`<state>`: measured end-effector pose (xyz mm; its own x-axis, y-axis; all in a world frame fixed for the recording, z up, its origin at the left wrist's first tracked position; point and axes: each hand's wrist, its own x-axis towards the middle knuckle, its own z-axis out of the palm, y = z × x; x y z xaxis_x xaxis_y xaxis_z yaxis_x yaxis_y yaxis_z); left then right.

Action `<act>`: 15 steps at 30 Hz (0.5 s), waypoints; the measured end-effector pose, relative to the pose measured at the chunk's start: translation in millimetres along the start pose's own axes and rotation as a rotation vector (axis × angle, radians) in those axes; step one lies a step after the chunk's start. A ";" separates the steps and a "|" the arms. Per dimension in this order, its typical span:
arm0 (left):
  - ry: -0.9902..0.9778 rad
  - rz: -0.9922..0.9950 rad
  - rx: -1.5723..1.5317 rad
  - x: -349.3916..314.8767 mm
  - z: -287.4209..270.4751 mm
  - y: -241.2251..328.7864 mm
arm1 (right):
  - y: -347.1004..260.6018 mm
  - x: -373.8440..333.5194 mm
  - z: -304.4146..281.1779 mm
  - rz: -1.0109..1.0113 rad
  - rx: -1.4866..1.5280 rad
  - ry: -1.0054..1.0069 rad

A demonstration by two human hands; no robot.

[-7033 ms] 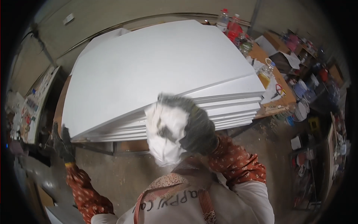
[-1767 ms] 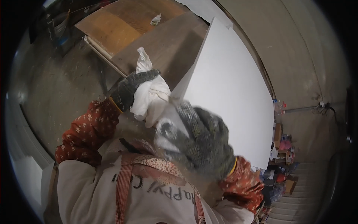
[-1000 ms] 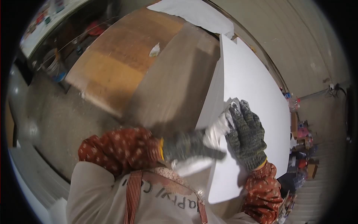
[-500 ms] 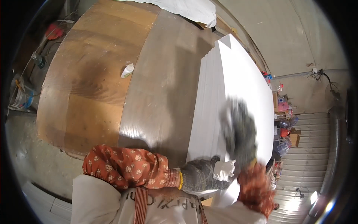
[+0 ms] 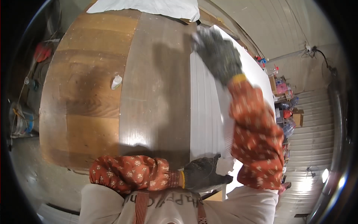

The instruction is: The person sands the edges of white panels using a sanding block, applies paste along the edges using a spatula, wipes the panels with a sponge, and cleans the surfaces with a cloth.

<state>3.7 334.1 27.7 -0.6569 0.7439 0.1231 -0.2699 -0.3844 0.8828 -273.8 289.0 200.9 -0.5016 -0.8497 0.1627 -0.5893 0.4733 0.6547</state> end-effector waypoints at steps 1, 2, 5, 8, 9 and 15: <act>0.099 -0.026 0.247 -11.6 -14.8 56.0 | -17.5 -27.3 -18.7 -0.032 -0.072 -0.035; 0.194 -0.048 0.491 -22.4 -21.1 96.6 | -30.2 -61.9 -29.4 -0.022 0.027 0.016; 0.171 -0.088 0.377 -27.0 -21.3 106.8 | -70.7 -143.1 -99.0 0.138 0.252 -0.190; 0.039 0.052 0.252 -26.0 -25.6 116.5 | -73.1 -159.5 -111.9 0.230 0.373 -0.191; 0.033 -0.008 0.300 -26.3 -27.2 123.1 | -68.1 -150.9 -100.7 0.235 0.372 -0.188; 0.111 0.473 0.220 -14.4 -9.0 84.3 | -6.8 17.1 -1.8 0.359 0.268 -0.223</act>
<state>-15.9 286.0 96.3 -0.7447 0.4501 0.4928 0.2204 -0.5311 0.8181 -277.2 270.8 200.6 -0.8085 -0.5657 0.1622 -0.4821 0.7948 0.3686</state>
